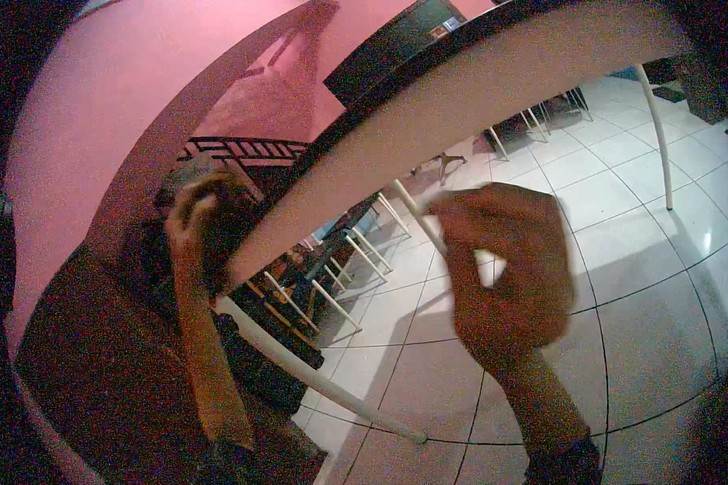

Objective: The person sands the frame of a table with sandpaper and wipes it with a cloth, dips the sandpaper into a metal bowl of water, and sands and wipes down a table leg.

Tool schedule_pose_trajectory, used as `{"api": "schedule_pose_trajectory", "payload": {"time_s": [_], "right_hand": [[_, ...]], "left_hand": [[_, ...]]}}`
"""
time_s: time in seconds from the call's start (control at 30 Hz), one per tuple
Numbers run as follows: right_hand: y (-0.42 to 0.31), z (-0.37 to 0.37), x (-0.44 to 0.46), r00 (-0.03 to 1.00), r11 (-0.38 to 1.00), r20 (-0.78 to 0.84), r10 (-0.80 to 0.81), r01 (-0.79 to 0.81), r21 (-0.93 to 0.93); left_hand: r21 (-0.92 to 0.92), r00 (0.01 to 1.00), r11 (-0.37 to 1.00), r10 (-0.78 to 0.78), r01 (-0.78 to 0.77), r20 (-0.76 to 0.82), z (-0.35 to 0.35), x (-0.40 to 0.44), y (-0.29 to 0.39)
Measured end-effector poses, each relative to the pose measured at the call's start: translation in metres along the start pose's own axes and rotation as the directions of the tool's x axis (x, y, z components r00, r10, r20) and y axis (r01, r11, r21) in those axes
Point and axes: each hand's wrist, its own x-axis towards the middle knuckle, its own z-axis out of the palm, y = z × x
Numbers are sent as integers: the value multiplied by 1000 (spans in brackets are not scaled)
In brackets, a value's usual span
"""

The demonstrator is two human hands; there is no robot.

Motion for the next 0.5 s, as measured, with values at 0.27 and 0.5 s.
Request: {"api": "schedule_pose_trajectory", "payload": {"time_s": [0.27, 0.5], "right_hand": [[7, -61, -2, 937, 969, -249, 244, -223, 110], [19, -105, 35, 923, 972, -303, 236, -223, 77]], "left_hand": [[331, 741, 916, 383, -227, -552, 83, -124, 20], [223, 661, 934, 356, -281, -660, 168, -95, 91]]}}
